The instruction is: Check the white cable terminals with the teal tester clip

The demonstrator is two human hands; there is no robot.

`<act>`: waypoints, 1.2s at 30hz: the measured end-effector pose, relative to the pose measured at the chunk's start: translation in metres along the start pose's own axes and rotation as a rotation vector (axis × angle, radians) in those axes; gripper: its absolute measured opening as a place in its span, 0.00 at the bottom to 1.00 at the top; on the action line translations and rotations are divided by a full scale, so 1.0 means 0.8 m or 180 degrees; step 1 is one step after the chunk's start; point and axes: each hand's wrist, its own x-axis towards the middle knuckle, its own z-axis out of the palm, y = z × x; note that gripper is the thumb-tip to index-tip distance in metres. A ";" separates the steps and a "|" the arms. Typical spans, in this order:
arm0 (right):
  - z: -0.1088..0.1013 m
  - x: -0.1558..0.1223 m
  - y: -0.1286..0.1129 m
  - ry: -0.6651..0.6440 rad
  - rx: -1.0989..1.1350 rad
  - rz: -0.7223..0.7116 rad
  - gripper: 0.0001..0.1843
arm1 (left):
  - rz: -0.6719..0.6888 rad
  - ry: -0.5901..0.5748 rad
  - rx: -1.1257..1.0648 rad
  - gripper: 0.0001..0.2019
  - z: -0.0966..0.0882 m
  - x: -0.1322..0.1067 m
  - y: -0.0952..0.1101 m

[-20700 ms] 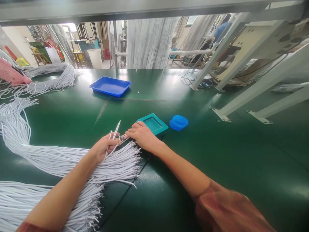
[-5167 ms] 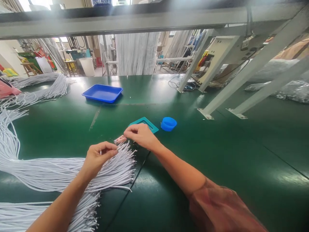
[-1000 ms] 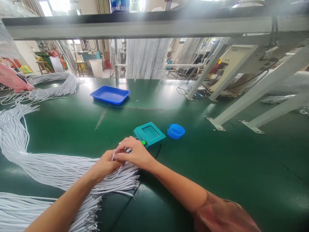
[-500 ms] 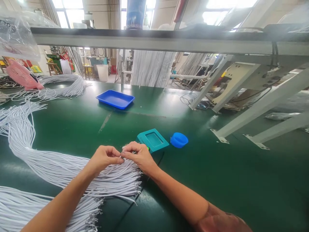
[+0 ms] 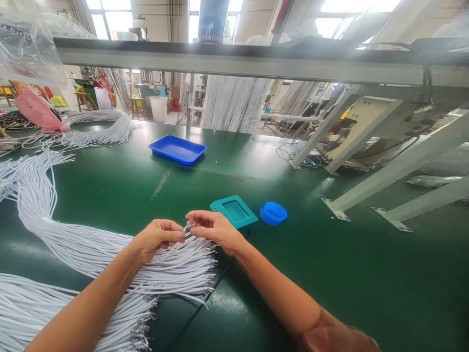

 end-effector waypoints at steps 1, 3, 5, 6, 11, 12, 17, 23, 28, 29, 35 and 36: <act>-0.003 -0.001 -0.005 -0.0060 -0.0342 -0.0265 0.23 | 0.0012 -0.0001 0.0026 0.08 0.000 0.000 0.001; -0.006 -0.004 -0.014 -0.0186 -0.1040 -0.0817 0.26 | 0.0008 -0.0040 0.0075 0.09 0.000 0.000 0.001; -0.006 -0.007 -0.020 -0.0336 -0.1539 -0.1199 0.18 | -0.0024 -0.0113 0.0092 0.09 0.000 -0.001 0.001; -0.005 -0.008 -0.021 -0.0395 -0.1668 -0.1301 0.14 | -0.0033 -0.0151 0.0100 0.09 0.000 -0.002 0.001; 0.002 -0.007 -0.011 -0.0201 -0.1449 -0.1120 0.04 | -0.0018 -0.0325 0.0093 0.09 -0.001 -0.002 -0.002; 0.003 -0.006 -0.007 -0.0072 -0.1295 -0.0995 0.04 | -0.0001 -0.0375 0.0046 0.09 -0.002 -0.001 -0.003; 0.015 -0.004 0.009 0.0439 -0.0119 -0.0314 0.10 | 0.0103 -0.0560 -0.0247 0.09 -0.004 0.005 -0.010; 0.024 -0.002 0.008 0.0471 0.0551 -0.0112 0.09 | 0.0139 -0.0512 -0.0479 0.10 -0.001 0.007 -0.012; 0.026 -0.003 0.014 0.0797 -0.0362 -0.0411 0.10 | 0.0256 -0.0122 -0.0378 0.12 0.006 0.006 -0.013; 0.026 -0.003 0.017 0.1009 -0.0867 -0.0616 0.09 | 0.0311 -0.0015 -0.0330 0.11 0.008 0.006 -0.013; 0.016 -0.004 0.024 0.1134 -0.3351 -0.1971 0.13 | 0.0402 0.0145 -0.0171 0.10 0.011 0.005 -0.012; 0.012 -0.002 0.021 0.0950 -0.3343 -0.1988 0.13 | 0.0421 0.0128 -0.0133 0.10 0.011 0.006 -0.012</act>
